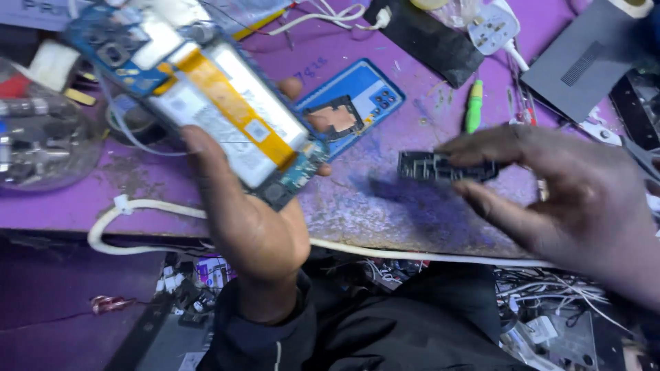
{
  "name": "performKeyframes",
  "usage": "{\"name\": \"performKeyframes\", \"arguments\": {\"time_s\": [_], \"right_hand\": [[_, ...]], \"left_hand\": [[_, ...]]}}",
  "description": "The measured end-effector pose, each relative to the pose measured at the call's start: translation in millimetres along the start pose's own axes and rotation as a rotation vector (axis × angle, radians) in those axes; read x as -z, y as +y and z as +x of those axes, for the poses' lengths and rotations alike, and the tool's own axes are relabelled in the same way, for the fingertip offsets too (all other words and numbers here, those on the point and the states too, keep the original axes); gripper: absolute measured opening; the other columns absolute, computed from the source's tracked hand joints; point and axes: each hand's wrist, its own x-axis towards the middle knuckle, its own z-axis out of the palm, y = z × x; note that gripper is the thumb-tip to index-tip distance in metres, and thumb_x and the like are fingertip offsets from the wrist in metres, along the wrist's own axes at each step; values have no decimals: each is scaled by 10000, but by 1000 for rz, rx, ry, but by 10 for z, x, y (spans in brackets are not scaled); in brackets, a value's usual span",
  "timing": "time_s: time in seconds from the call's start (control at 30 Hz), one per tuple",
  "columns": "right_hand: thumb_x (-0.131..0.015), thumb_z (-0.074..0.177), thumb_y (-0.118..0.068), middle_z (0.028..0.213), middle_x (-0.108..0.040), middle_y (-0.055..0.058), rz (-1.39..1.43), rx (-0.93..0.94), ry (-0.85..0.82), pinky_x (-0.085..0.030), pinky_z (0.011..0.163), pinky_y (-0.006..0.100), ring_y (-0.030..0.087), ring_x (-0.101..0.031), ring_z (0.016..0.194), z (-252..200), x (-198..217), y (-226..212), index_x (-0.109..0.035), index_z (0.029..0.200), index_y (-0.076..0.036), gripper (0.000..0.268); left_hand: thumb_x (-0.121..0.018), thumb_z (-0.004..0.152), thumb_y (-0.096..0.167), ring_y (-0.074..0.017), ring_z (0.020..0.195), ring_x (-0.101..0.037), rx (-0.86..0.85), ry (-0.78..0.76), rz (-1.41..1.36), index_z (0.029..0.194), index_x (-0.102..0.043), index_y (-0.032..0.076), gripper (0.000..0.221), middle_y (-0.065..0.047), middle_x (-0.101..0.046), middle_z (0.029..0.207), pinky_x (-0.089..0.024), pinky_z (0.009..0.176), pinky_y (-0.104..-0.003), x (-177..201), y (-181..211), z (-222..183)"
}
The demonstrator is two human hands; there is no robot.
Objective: Disassembling internal components of a smartphone using a small pry tool
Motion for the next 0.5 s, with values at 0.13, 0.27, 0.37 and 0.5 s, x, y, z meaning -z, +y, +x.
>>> {"name": "performKeyframes", "arguments": {"time_s": [0.13,0.27,0.37,0.5], "right_hand": [[-765,932,-139,1152,-779,163,0,158,-122,-636,722,308,238,-782,1005,493,-102,240,-699,1117,22,254],[-766,981,-152,1154,-744,123,101,282,-150,-539,912,410,294,-689,1052,856,-437,475,-704,1168,-16,239],[-775,983,-154,1148,-750,89,163,282,-156,-510,940,395,279,-663,1055,968,-629,530,-723,1138,-55,191],[-795,970,-103,1144,-737,24,127,214,-175,-510,1024,407,279,-622,1204,926,-756,625,-730,1149,-109,191]], "left_hand": [[-443,937,603,-366,895,-741,33,-66,-70,1509,-454,75,778,-225,-710,1201,-512,562,-406,68,-45,41],[-449,927,627,-303,852,-757,61,-102,-41,1500,-483,77,795,-231,-732,1201,-541,503,-344,85,-28,86],[-419,954,611,-293,839,-756,75,-121,-29,1497,-480,67,771,-235,-734,1195,-552,490,-325,101,-20,120],[-378,967,603,-305,877,-760,99,-158,54,1442,-502,82,715,-231,-730,1220,-578,523,-322,71,48,94]]}}
